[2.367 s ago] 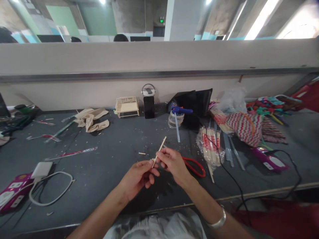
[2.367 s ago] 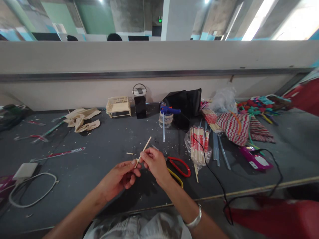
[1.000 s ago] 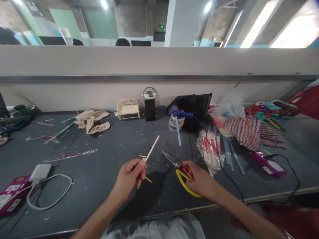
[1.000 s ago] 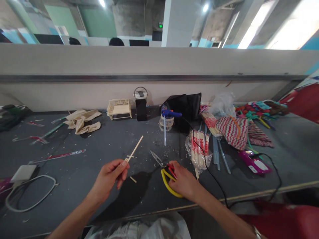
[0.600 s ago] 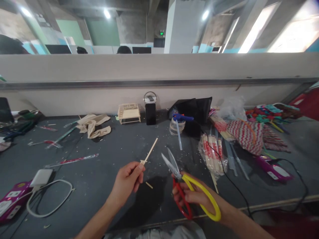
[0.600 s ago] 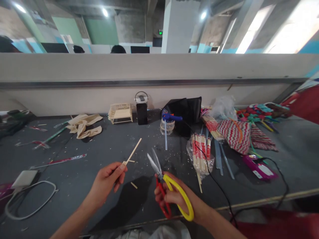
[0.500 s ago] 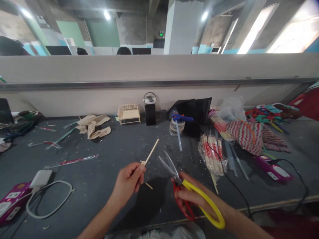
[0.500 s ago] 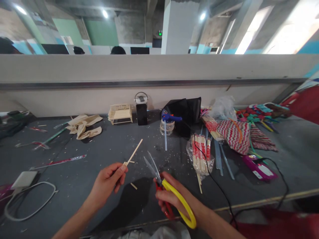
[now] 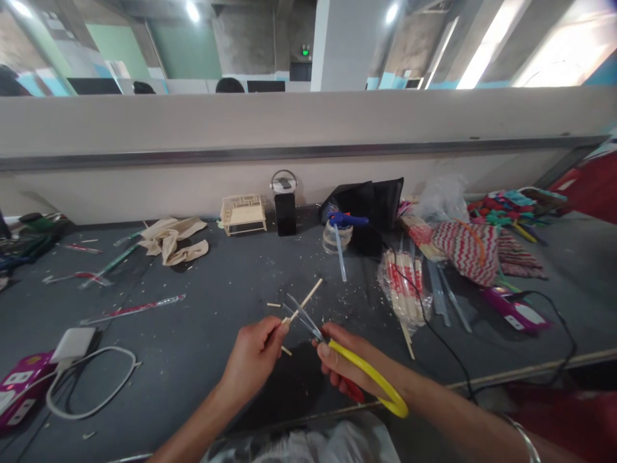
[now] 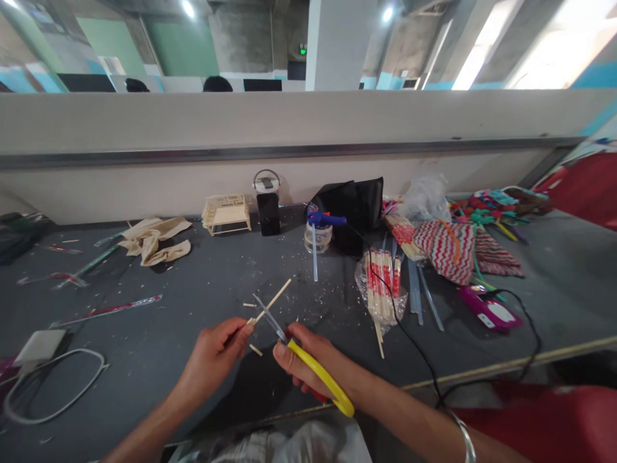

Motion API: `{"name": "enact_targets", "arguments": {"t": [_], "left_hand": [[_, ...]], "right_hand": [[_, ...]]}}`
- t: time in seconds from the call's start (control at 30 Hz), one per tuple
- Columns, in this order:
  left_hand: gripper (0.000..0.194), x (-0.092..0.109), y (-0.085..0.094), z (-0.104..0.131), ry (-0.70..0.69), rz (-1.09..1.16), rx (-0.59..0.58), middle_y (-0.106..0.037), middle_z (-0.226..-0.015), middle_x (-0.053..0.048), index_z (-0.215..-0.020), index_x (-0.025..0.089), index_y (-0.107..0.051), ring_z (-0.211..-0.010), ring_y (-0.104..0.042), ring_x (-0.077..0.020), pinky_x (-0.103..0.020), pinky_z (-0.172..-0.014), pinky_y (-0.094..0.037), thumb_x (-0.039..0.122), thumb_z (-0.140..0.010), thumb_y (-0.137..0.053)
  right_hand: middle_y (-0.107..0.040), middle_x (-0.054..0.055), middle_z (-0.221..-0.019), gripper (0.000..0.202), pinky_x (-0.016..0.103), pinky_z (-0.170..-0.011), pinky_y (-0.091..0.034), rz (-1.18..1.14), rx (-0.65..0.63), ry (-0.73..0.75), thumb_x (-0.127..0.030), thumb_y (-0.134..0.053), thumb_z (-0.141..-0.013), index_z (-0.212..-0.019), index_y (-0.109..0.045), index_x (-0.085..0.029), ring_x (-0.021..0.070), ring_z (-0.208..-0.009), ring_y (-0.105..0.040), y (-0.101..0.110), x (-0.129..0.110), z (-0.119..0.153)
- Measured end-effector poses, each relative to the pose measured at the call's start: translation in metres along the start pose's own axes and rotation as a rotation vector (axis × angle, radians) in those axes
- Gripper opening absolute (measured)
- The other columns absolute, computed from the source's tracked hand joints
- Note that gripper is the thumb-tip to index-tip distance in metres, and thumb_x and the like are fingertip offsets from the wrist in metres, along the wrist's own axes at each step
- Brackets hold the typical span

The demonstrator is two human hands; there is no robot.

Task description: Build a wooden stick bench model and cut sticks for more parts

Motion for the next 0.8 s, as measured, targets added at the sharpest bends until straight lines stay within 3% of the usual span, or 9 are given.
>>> {"name": "enact_targets", "arguments": {"t": [0.17, 0.53, 0.63, 0.8], "left_hand": [[0.030, 0.000, -0.004, 0.000, -0.070, -0.095, -0.036, -0.048, -0.053, 0.003, -0.061, 0.018, -0.052, -0.051, -0.040, -0.0097, -0.021, -0.052, -0.027, 0.031, -0.087, -0.047], [0.027, -0.005, -0.011, 0.002, -0.109, -0.134, -0.046, -0.053, -0.055, 0.003, -0.063, 0.019, -0.054, -0.050, -0.042, -0.0101, -0.022, -0.053, -0.027, 0.028, -0.088, -0.047], [0.027, -0.007, -0.012, 0.003, -0.110, -0.162, -0.058, -0.054, -0.057, 0.002, -0.065, 0.019, -0.054, -0.051, -0.044, -0.0102, -0.021, -0.053, -0.028, 0.027, -0.089, -0.046], [0.024, -0.013, -0.016, 0.004, -0.098, -0.132, -0.095, -0.059, -0.060, 0.000, -0.070, 0.020, -0.060, -0.053, -0.049, -0.0116, -0.021, -0.054, -0.029, 0.023, -0.088, -0.045]], "right_hand": [[-0.055, -0.003, -0.066, 0.058, 0.014, -0.034, -0.035, 0.044, -0.041, -0.022, -0.075, -0.039, -0.076, -0.101, -0.045, -0.022, 0.0074, -0.044, -0.049, -0.003, 0.000, -0.002], [-0.053, -0.003, -0.062, 0.046, 0.016, -0.034, -0.036, 0.023, -0.021, -0.071, -0.066, -0.044, -0.081, -0.086, -0.048, -0.020, 0.0073, -0.042, -0.048, -0.009, -0.007, -0.003], [-0.053, -0.004, -0.059, 0.036, 0.015, -0.034, -0.035, -0.016, -0.041, -0.108, -0.056, -0.050, -0.082, -0.084, -0.050, -0.019, 0.0071, -0.042, -0.048, -0.010, -0.009, -0.005], [-0.056, -0.005, -0.057, 0.016, 0.014, -0.037, -0.039, -0.202, -0.110, -0.228, -0.025, -0.054, -0.074, -0.087, -0.048, -0.019, 0.0076, -0.043, -0.052, -0.014, -0.001, -0.012]]}}
Point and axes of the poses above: each hand's wrist, its own z-axis away from the middle knuckle, its own y-axis out of the back of the hand, x = y × z, the point moved 2 cm from there along -z, towards the middle knuckle
